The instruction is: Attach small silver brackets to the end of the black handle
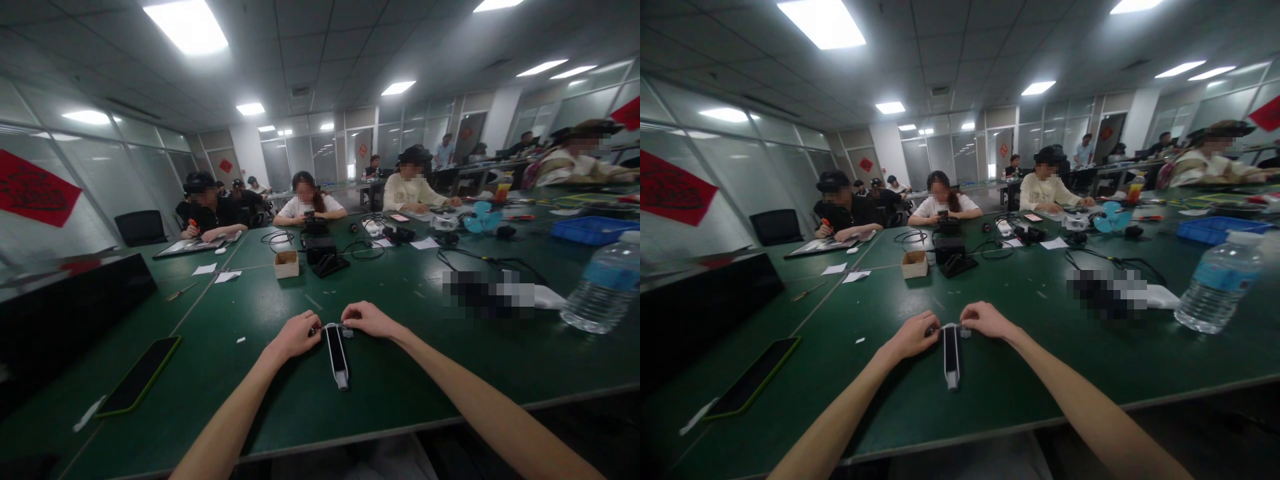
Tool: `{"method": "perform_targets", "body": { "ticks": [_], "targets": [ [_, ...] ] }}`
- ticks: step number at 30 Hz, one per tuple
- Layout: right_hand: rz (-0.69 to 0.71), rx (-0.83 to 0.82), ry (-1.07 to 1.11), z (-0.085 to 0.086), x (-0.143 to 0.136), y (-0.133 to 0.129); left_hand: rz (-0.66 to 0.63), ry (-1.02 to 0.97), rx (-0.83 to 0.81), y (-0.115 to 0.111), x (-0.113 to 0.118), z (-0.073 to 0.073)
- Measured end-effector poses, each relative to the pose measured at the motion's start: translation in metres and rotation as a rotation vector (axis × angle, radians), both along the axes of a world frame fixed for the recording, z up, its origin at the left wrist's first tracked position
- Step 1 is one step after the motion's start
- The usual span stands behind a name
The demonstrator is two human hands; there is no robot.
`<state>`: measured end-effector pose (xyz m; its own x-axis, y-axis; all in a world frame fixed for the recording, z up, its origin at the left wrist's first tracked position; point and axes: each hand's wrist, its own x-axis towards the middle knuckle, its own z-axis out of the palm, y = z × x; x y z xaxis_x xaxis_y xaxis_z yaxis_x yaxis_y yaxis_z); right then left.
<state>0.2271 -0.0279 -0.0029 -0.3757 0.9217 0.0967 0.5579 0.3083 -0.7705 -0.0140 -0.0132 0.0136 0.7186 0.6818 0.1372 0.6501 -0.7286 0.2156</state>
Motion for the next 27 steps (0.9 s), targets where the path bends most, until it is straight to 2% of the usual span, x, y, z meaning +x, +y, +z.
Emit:
{"method": "perform_targets", "body": {
  "ticks": [8, 18, 27],
  "targets": [
    [0.005, -0.011, -0.007, 0.0, -0.001, 0.0, -0.006, 0.01, 0.034, 0.004, -0.001, -0.007],
    [0.038, -0.05, -0.014, 0.009, 0.002, -0.004, 0.004, 0.011, 0.001, 0.002, 0.0, -0.003],
    [0.017, -0.042, 0.008, 0.003, 0.002, -0.002, 0.01, 0.013, -0.009, 0.001, 0.0, -0.001]
  ]
}}
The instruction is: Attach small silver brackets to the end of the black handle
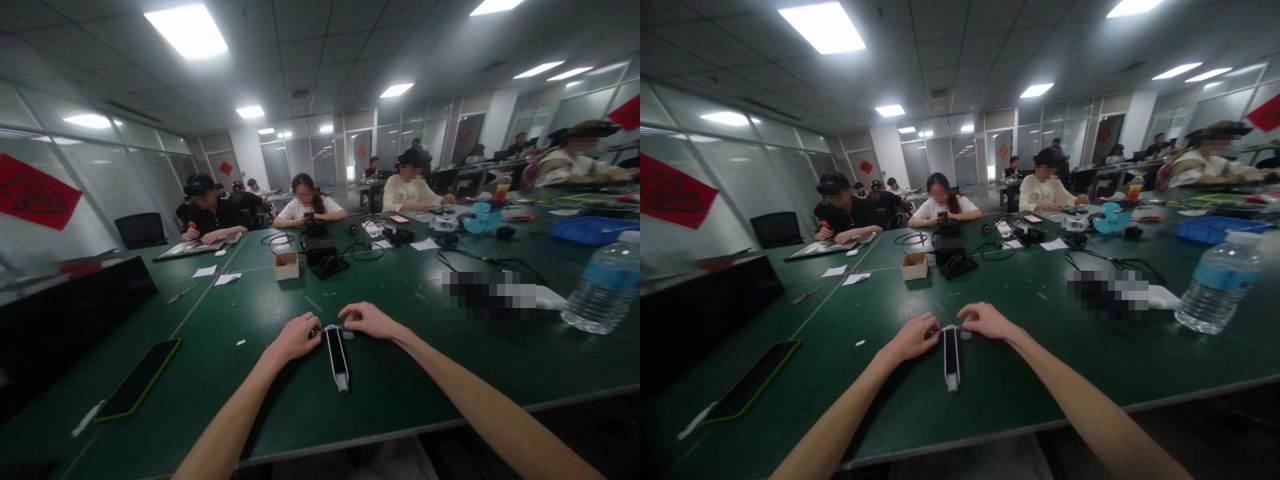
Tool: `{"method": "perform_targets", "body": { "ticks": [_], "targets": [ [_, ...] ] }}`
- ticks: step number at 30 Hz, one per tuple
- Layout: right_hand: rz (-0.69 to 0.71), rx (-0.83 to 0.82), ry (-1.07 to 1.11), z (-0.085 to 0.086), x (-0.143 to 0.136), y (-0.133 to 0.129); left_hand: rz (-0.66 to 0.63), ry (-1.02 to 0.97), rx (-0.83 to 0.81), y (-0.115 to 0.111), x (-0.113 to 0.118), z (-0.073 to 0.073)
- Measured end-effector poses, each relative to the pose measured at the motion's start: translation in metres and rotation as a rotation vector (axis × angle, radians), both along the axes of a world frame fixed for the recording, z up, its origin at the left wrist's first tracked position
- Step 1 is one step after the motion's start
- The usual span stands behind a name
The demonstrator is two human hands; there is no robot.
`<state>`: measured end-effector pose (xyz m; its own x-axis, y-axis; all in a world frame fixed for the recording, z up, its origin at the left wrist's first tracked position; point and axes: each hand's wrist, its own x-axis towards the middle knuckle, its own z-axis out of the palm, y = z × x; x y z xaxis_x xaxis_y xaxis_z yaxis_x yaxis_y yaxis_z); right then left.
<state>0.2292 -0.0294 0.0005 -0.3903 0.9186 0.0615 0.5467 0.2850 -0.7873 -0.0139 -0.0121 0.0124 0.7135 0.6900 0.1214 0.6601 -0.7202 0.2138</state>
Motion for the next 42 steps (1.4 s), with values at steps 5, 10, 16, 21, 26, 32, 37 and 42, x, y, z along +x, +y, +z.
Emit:
{"method": "perform_targets", "body": {
  "ticks": [5, 10, 16, 21, 26, 32, 37, 42],
  "targets": [
    [0.046, 0.008, -0.025, 0.004, -0.001, -0.003, 0.008, 0.007, -0.022, -0.001, 0.0, 0.002],
    [0.004, 0.012, -0.033, 0.003, -0.001, -0.001, 0.002, 0.01, 0.005, -0.001, 0.0, 0.001],
    [-0.023, 0.009, -0.005, -0.001, -0.002, 0.001, -0.008, 0.007, 0.033, 0.003, -0.001, -0.004],
    [-0.028, 0.058, -0.009, 0.001, -0.003, -0.002, -0.01, 0.011, 0.021, 0.002, -0.001, -0.003],
    [0.003, 0.113, -0.061, 0.006, -0.003, -0.006, 0.002, 0.015, 0.013, 0.001, -0.001, -0.002],
    [0.063, 0.187, -0.148, 0.006, -0.002, -0.004, 0.014, 0.015, -0.013, 0.0, 0.0, 0.0],
    [0.067, 0.229, -0.16, 0.007, -0.002, -0.004, -0.001, 0.005, -0.008, 0.001, -0.001, 0.0],
    [0.039, 0.198, -0.165, 0.011, -0.004, -0.008, 0.005, 0.016, 0.016, 0.002, -0.001, -0.004]
  ]
}}
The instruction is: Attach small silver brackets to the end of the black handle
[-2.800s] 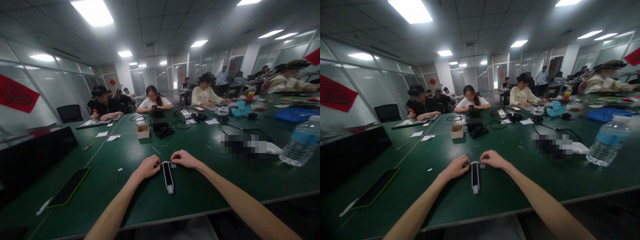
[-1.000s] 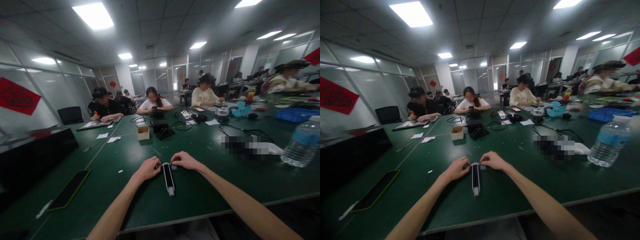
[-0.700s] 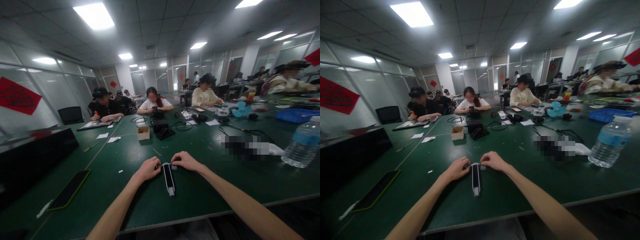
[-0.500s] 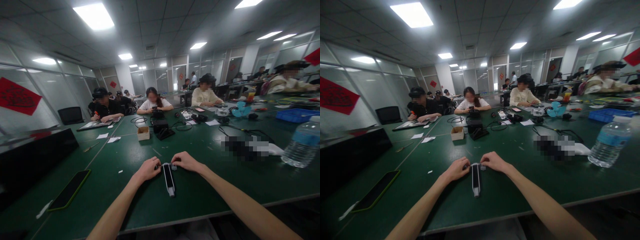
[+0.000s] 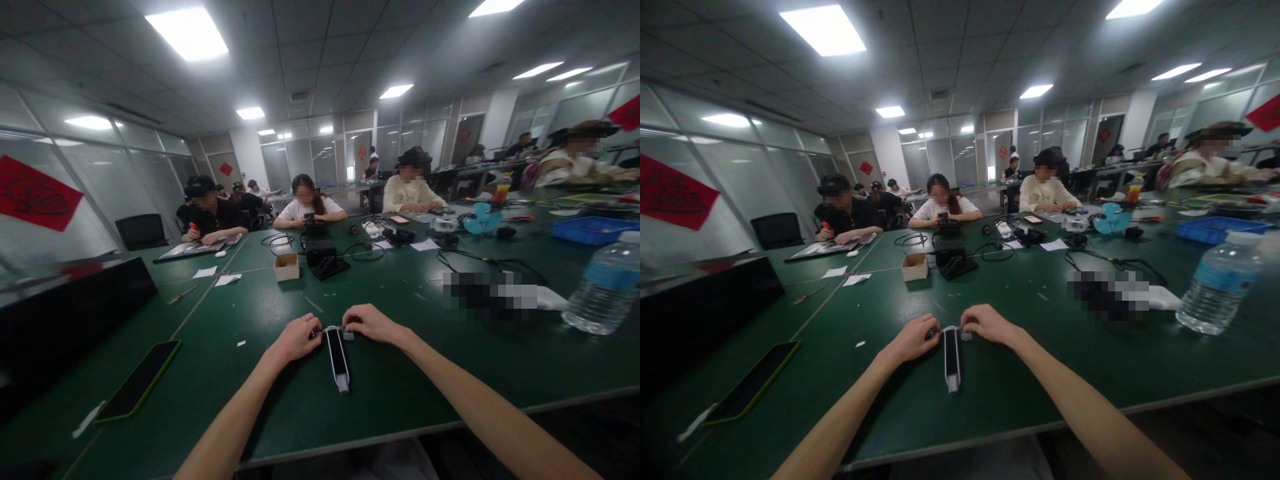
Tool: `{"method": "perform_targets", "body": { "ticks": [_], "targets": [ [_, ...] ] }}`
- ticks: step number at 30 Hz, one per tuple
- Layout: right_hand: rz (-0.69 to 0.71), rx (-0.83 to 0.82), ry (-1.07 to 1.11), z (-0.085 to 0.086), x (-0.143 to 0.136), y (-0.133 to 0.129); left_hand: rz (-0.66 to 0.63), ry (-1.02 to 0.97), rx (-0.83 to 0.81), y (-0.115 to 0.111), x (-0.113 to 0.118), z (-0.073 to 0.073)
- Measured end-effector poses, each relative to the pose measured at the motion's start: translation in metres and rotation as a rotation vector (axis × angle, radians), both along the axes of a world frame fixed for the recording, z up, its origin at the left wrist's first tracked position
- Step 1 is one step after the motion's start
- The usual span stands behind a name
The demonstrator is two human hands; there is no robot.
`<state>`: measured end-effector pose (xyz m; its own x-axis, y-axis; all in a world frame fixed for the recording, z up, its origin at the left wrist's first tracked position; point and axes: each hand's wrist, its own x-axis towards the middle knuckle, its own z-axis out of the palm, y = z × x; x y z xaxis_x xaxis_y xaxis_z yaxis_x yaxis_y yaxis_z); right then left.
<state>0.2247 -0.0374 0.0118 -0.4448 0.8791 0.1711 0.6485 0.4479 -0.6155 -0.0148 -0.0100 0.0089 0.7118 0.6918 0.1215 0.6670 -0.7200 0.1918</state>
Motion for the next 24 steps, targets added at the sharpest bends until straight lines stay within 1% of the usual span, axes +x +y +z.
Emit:
{"method": "perform_targets", "body": {
  "ticks": [5, 14, 24],
  "targets": [
    [-0.008, -0.069, 0.04, -0.0009, 0.0007, -0.0002, 0.006, 0.004, -0.025, -0.0009, 0.0004, 0.0013],
    [-0.032, -0.076, 0.078, -0.0066, 0.0021, 0.0051, 0.0, -0.013, -0.018, -0.0017, 0.0001, 0.0026],
    [-0.091, -0.211, 0.153, -0.007, -0.0001, 0.0049, -0.002, -0.027, -0.038, -0.002, -0.0002, 0.0036]
  ]
}}
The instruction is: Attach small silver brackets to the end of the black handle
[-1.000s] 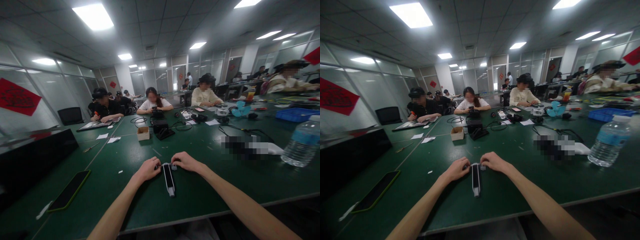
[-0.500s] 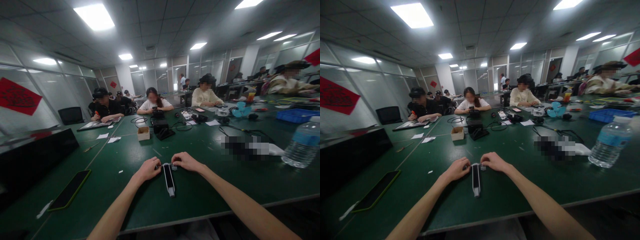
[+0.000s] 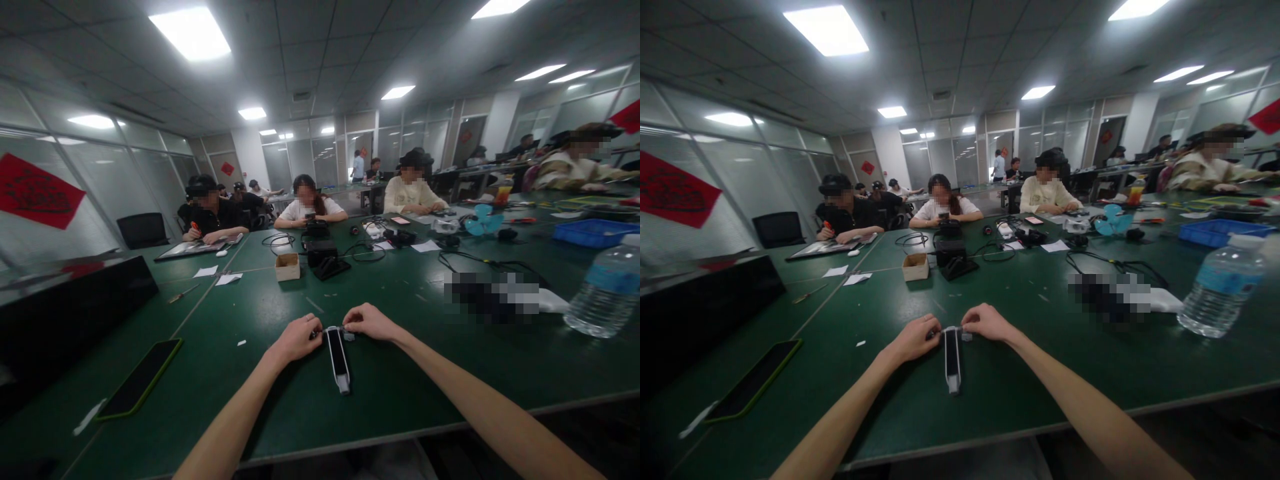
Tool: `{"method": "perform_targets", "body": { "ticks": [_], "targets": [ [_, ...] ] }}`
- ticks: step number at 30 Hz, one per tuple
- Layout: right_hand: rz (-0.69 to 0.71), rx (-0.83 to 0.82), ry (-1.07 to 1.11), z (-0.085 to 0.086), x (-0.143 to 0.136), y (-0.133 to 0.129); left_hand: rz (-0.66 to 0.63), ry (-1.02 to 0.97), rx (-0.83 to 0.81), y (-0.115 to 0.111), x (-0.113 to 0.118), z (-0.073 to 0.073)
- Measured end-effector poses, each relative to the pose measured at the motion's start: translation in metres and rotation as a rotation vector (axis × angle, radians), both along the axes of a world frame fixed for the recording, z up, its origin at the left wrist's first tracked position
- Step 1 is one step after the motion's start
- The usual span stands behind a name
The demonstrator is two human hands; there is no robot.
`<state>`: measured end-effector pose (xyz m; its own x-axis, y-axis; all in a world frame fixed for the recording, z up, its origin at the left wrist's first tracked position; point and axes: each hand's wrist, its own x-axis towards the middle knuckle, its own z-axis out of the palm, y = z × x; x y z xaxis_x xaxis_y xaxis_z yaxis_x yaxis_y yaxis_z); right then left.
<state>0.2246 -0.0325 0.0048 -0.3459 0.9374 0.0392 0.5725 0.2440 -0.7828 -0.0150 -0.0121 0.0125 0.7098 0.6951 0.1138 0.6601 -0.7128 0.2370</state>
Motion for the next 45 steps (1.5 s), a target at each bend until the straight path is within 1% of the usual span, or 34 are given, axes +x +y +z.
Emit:
{"method": "perform_targets", "body": {
  "ticks": [3, 10, 15, 17, 20, 22, 24, 27, 31, 34, 41, 43, 45],
  "targets": [
    [0.006, 0.022, -0.008, 0.0, -0.003, -0.001, -0.01, 0.005, 0.01, 0.0, 0.001, -0.001],
    [0.04, 0.158, -0.038, -0.002, -0.008, -0.004, -0.007, -0.001, 0.04, 0.002, 0.001, -0.004],
    [0.061, 0.196, -0.098, 0.003, 0.0, -0.002, -0.013, -0.012, 0.033, 0.001, 0.0, -0.002],
    [0.02, 0.254, -0.148, 0.006, 0.008, 0.002, -0.011, -0.006, 0.027, 0.0, 0.0, 0.0],
    [-0.082, 0.359, -0.267, 0.007, 0.025, 0.01, -0.005, 0.003, 0.015, -0.001, 0.001, 0.003],
    [-0.129, 0.393, -0.347, 0.006, 0.035, 0.015, -0.006, 0.0, 0.006, -0.002, 0.001, 0.004],
    [-0.148, 0.388, -0.408, 0.004, 0.042, 0.016, -0.011, -0.005, -0.001, -0.002, 0.001, 0.004],
    [-0.134, 0.335, -0.469, 0.001, 0.045, 0.016, -0.019, -0.014, 0.002, 0.0, 0.0, 0.003],
    [-0.094, 0.277, -0.517, -0.002, 0.038, 0.014, -0.023, -0.015, 0.027, 0.001, 0.001, -0.001],
    [-0.095, 0.255, -0.556, -0.002, 0.032, 0.014, -0.02, -0.001, 0.05, -0.001, 0.004, -0.001],
    [-0.104, 0.292, -0.579, -0.004, 0.027, 0.014, -0.041, 0.018, 0.07, -0.009, 0.007, 0.004],
    [-0.116, 0.324, -0.539, -0.002, 0.025, 0.012, -0.037, 0.005, 0.072, -0.008, 0.005, 0.004],
    [-0.107, 0.383, -0.444, 0.0, 0.02, 0.008, -0.018, -0.032, 0.083, -0.006, 0.003, 0.003]
  ]
}}
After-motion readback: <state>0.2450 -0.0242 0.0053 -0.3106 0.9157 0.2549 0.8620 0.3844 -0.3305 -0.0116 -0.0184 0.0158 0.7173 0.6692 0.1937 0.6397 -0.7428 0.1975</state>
